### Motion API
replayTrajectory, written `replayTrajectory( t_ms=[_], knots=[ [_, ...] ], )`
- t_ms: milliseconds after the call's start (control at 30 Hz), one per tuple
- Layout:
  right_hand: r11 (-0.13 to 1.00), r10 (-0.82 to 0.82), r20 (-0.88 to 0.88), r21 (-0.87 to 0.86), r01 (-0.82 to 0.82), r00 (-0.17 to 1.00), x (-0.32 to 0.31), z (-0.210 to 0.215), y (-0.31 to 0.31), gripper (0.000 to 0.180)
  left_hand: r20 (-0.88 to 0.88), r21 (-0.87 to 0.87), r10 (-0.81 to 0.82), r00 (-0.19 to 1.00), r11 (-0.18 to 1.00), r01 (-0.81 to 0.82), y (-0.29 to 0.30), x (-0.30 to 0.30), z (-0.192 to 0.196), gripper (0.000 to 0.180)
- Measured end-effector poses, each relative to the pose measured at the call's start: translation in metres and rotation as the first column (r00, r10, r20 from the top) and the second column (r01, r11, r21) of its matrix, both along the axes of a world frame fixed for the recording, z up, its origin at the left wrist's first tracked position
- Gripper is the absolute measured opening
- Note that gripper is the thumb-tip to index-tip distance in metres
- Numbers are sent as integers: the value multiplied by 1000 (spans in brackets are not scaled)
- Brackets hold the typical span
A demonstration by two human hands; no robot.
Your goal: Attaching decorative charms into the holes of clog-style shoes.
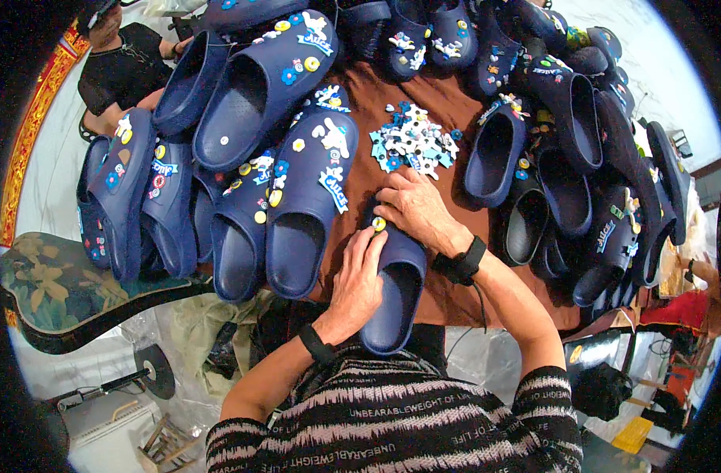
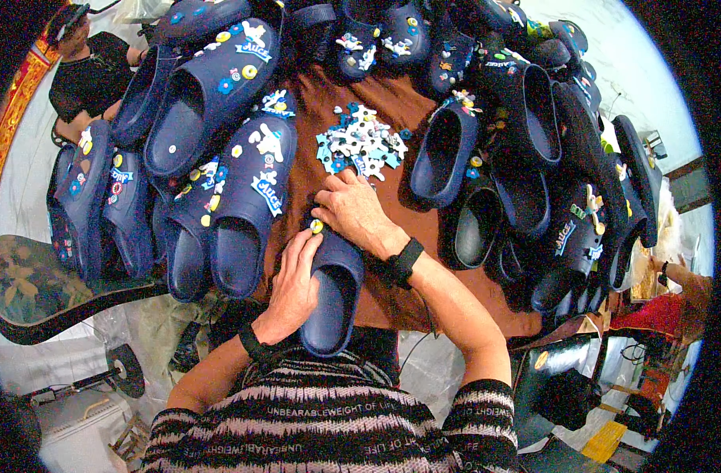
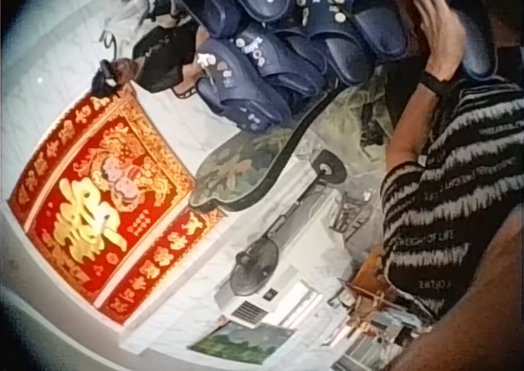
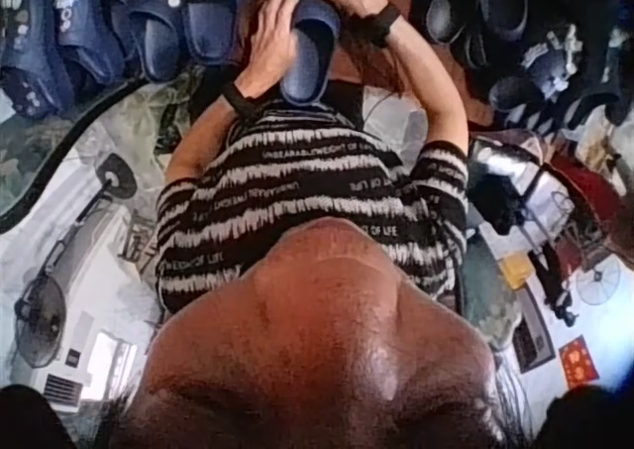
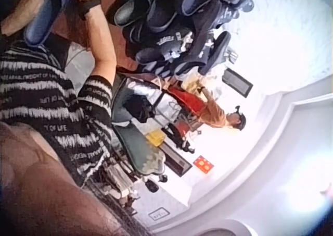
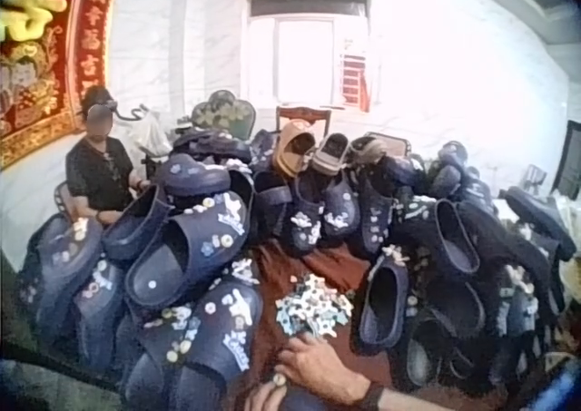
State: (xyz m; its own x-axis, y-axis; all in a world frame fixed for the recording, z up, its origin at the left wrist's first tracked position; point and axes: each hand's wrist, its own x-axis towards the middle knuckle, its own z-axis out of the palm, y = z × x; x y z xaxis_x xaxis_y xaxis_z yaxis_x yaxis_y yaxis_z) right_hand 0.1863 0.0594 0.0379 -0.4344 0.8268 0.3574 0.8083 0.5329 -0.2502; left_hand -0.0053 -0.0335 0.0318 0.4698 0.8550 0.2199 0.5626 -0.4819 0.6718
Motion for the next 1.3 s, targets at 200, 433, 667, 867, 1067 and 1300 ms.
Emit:
replayTrajectory(
  t_ms=[200, 433, 667, 867, 1067, 1300],
  knots=[
    [999, 14, -155, -28, -19, 988, -1, 1, 3, 27, 5, -16, 20, 1000, 1000, -20, 1, 1, -3, 73],
    [934, -339, -302, 6, 358, 891, 18, 6, 31, 30, 14, -4, 33, 999, 999, -33, 0, 1, 0, 74],
    [953, -285, -95, -132, 271, 954, 28, 11, 1, 22, 32, -8, 41, 999, 999, -40, 3, 2, -1, 75],
    [936, -334, -191, 51, 349, 923, 7, 8, -45, 21, 39, -16, 40, 998, 999, -40, 1, 4, 4, 75],
    [918, -397, -220, -111, 381, 891, 12, 4, -46, 25, 55, -13, 46, 997, 999, -46, -1, 7, 1, 75],
    [876, -473, -305, -263, 405, 826, 10, 10, -56, 33, 67, 8, 47, 997, 999, -48, 0, 4, 0, 70]
  ],
)
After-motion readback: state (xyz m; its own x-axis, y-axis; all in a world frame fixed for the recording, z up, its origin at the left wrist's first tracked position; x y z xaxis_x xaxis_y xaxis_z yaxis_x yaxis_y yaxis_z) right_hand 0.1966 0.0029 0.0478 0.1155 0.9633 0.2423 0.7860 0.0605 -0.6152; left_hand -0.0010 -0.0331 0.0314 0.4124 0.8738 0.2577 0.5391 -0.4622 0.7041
